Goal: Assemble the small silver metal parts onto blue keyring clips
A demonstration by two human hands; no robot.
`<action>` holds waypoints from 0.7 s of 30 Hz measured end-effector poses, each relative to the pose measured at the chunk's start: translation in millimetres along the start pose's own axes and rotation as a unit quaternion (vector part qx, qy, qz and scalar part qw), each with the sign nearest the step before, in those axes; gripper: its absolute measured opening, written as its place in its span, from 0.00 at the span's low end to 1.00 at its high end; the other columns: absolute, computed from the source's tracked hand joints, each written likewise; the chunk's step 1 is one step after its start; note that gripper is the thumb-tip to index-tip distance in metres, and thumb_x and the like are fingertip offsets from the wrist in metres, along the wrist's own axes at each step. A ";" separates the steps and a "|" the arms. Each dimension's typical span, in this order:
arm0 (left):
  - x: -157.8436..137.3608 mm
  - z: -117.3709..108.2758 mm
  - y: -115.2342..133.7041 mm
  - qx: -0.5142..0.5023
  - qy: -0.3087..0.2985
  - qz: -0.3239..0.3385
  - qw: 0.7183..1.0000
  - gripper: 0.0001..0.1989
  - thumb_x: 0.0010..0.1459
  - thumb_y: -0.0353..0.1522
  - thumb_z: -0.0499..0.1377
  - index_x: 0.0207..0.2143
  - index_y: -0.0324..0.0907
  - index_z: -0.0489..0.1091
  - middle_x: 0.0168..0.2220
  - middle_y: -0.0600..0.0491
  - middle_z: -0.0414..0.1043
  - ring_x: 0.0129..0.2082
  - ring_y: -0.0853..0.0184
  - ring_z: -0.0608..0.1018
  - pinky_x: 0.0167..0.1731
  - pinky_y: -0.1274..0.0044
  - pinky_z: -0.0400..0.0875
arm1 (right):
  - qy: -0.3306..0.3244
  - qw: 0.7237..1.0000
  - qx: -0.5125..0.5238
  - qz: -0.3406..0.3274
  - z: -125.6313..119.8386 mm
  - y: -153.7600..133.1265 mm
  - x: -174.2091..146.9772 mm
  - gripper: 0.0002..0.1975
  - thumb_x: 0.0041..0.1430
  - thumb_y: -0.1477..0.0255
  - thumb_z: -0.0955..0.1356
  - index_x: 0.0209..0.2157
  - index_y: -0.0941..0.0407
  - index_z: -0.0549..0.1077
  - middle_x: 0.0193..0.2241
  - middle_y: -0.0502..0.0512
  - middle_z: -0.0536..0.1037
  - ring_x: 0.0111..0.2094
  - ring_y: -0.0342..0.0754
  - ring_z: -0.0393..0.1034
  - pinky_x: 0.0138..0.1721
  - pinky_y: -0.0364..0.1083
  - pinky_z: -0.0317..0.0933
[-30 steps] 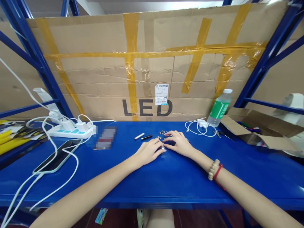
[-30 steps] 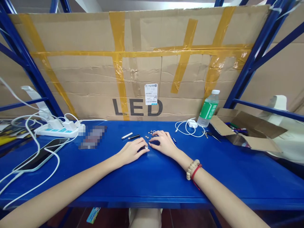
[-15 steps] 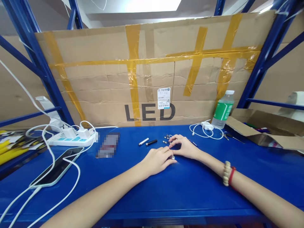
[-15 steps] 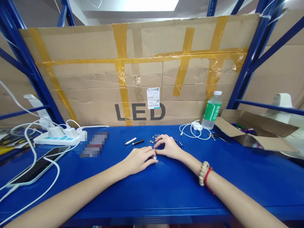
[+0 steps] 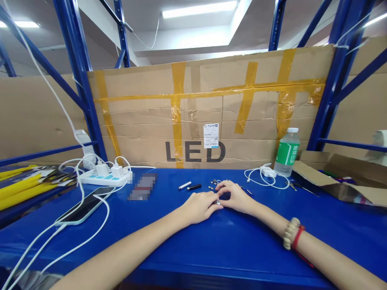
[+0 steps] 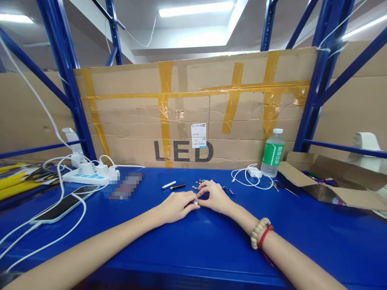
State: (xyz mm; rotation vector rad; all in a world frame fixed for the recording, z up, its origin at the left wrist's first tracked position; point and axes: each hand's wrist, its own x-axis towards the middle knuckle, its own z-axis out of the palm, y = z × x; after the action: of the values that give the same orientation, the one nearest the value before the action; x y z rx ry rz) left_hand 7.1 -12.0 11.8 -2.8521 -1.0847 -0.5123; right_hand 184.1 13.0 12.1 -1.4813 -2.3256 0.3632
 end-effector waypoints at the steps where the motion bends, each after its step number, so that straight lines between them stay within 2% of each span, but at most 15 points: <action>1: 0.1 1.6 -1.5 -0.011 0.011 -0.027 1.000 0.13 0.62 0.37 0.46 0.36 0.40 0.64 0.37 0.54 0.69 0.35 0.68 0.72 0.31 0.77 0.63 | 0.001 1.000 0.004 -0.006 0.1 -0.6 -0.7 0.35 0.38 0.42 0.55 0.33 0.54 0.72 0.45 0.46 0.61 0.42 0.16 0.49 0.58 0.31 0.51; 5: 5.6 8.1 -9.6 -0.034 0.034 -0.099 0.994 0.14 0.64 0.37 0.42 0.35 0.39 0.62 0.33 0.53 0.70 0.33 0.66 0.73 0.28 0.77 0.61 | -0.021 1.000 0.012 0.014 0.8 -1.1 -1.4 0.26 0.42 0.48 0.57 0.33 0.50 0.71 0.45 0.42 0.61 0.41 0.15 0.51 0.61 0.32 0.48; 7: 11.8 10.1 -12.4 -0.020 0.011 -0.099 0.995 0.15 0.64 0.37 0.40 0.35 0.39 0.61 0.33 0.52 0.70 0.33 0.65 0.73 0.28 0.77 0.61 | -0.034 0.999 0.012 0.024 1.3 -1.1 -0.9 0.22 0.44 0.51 0.57 0.33 0.49 0.71 0.44 0.40 0.61 0.41 0.15 0.51 0.59 0.30 0.48; 9: 18.5 10.9 -13.2 -0.014 0.004 -0.085 0.996 0.14 0.64 0.37 0.40 0.37 0.40 0.60 0.34 0.52 0.70 0.34 0.63 0.73 0.31 0.75 0.62 | -0.034 0.999 0.013 0.019 1.3 -1.4 -0.6 0.21 0.45 0.53 0.57 0.32 0.51 0.71 0.43 0.40 0.62 0.41 0.14 0.50 0.52 0.25 0.47; 12: 25.3 10.5 -11.4 -0.076 0.021 -0.082 0.994 0.12 0.64 0.36 0.38 0.41 0.41 0.57 0.34 0.54 0.70 0.33 0.67 0.74 0.31 0.77 0.62 | -0.003 1.000 0.011 0.013 -1.3 -1.4 -1.2 0.19 0.46 0.56 0.57 0.31 0.53 0.71 0.41 0.40 0.63 0.37 0.13 0.47 0.41 0.20 0.38; 15: 27.0 9.2 -9.1 -0.068 0.030 -0.115 0.991 0.11 0.64 0.37 0.40 0.41 0.42 0.56 0.33 0.54 0.70 0.32 0.66 0.74 0.29 0.77 0.61 | 0.051 0.998 0.018 0.038 -7.9 0.8 -2.1 0.21 0.48 0.56 0.55 0.33 0.53 0.69 0.37 0.42 0.65 0.31 0.13 0.43 0.34 0.21 0.32; 18: 27.0 8.5 -7.8 -0.013 0.003 -0.101 0.995 0.12 0.64 0.37 0.40 0.40 0.42 0.58 0.36 0.52 0.70 0.36 0.61 0.74 0.31 0.75 0.62 | 0.092 0.993 0.049 0.056 -15.9 4.1 -2.8 0.24 0.49 0.53 0.52 0.37 0.52 0.67 0.37 0.41 0.65 0.28 0.11 0.44 0.30 0.20 0.34; 21: 27.1 7.9 -6.5 -0.004 -0.015 -0.103 0.995 0.12 0.64 0.36 0.40 0.41 0.41 0.57 0.37 0.51 0.70 0.36 0.60 0.73 0.31 0.74 0.62 | 0.122 0.987 0.089 0.050 -19.9 4.8 -3.1 0.28 0.48 0.50 0.52 0.38 0.53 0.67 0.37 0.42 0.65 0.28 0.09 0.47 0.29 0.18 0.40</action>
State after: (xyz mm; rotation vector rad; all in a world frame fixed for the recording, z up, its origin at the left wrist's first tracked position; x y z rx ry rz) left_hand 24.1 11.5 12.5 -2.7787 -1.3933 -0.4868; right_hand 197.8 12.6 27.6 -1.4685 -1.9821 0.3811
